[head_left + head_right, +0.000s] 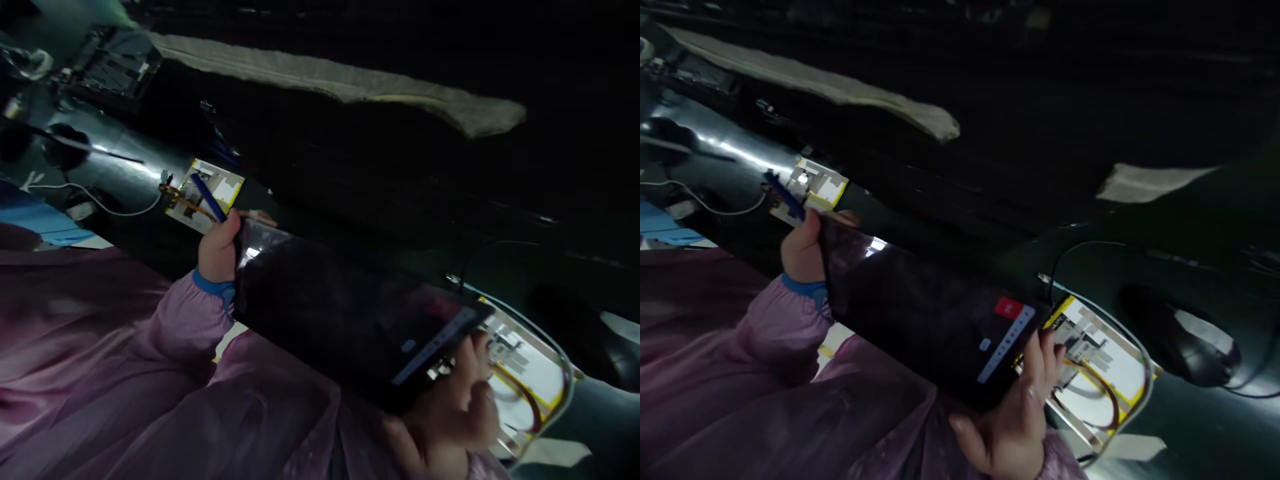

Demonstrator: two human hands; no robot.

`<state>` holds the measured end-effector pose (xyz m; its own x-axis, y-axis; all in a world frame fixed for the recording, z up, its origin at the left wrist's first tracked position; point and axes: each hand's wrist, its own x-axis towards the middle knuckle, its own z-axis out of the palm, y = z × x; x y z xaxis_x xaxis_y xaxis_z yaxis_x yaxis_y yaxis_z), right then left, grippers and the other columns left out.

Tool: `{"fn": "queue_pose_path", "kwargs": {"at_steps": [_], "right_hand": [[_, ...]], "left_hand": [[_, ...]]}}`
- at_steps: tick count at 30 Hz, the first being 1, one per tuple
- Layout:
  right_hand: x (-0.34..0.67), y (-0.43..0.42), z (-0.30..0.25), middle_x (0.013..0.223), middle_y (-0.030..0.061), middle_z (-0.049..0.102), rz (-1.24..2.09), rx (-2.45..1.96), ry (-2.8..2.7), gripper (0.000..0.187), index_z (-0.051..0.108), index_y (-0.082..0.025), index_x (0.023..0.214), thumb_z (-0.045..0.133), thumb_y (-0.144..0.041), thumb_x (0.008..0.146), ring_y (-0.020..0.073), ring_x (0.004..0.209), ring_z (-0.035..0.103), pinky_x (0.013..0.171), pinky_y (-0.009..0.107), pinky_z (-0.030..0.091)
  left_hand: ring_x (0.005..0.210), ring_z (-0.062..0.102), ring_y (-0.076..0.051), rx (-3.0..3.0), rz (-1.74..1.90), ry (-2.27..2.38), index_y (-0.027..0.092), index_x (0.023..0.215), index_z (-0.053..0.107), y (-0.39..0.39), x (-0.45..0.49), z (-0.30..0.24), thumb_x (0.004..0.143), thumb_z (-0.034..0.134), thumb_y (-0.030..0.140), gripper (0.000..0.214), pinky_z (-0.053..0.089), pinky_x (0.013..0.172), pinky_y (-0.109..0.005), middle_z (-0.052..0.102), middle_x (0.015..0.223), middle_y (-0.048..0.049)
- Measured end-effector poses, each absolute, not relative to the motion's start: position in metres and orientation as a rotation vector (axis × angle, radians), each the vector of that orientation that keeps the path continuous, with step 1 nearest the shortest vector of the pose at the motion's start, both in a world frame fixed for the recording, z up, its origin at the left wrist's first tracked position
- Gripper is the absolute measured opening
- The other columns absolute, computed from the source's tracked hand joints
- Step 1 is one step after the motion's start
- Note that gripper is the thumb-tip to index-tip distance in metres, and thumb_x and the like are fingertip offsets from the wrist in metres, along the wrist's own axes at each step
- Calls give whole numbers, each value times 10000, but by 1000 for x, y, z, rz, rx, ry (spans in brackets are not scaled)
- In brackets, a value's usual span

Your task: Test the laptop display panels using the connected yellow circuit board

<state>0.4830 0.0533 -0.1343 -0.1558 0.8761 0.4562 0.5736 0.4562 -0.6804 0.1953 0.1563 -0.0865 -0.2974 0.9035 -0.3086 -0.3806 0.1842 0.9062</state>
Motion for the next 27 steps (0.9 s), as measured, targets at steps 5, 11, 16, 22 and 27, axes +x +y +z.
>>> {"fn": "queue_pose_path", "kwargs": {"at_steps": [5, 11, 16, 22, 27], "right_hand": [[486, 62, -125, 1573, 166, 92, 617, -1109, -1965, 903, 29, -188, 1520, 539, -511, 848, 419, 1431, 41, 1043, 758, 37], [485, 57, -132, 1559, 185, 114, 637, -1218, -1925, 866, 55, -188, 1507, 473, -570, 850, 417, 1426, 104, 1069, 706, 138], [484, 57, -129, 1548, 197, 135, 600, -1298, -1935, 837, 109, -149, 1496, 446, -569, 856, 425, 1422, 101, 1060, 714, 120], [483, 59, -124, 1549, 170, 181, 532, -1312, -2014, 804, 128, -139, 1512, 415, -564, 892, 405, 1434, 34, 1063, 716, -10], [478, 62, -119, 1570, 114, 154, 435, -1280, -1955, 766, 166, -183, 1513, 465, -509, 887, 384, 1441, 11, 1078, 709, -17]], "left_hand": [[768, 705, -215, 306, 1140, 1331, 109, 887, 725, 160, 196, -82, 970, 337, 321, 450, 564, 693, -286, 691, 644, -61], [766, 715, -216, 269, 1087, 1285, 109, 1029, 703, 160, 194, -83, 968, 389, 359, 406, 567, 703, -277, 710, 695, -72], [766, 713, -219, 260, 1078, 1217, 122, 1063, 696, 160, 193, -85, 967, 394, 357, 394, 569, 697, -281, 707, 669, -58], [784, 713, -236, 289, 1116, 1207, 150, 1085, 697, 159, 192, -89, 942, 455, 387, 368, 571, 705, -302, 713, 681, -39], [814, 711, -229, 294, 1107, 1195, 150, 1098, 694, 159, 192, -89, 963, 388, 345, 388, 567, 717, -300, 708, 677, -32]]}}
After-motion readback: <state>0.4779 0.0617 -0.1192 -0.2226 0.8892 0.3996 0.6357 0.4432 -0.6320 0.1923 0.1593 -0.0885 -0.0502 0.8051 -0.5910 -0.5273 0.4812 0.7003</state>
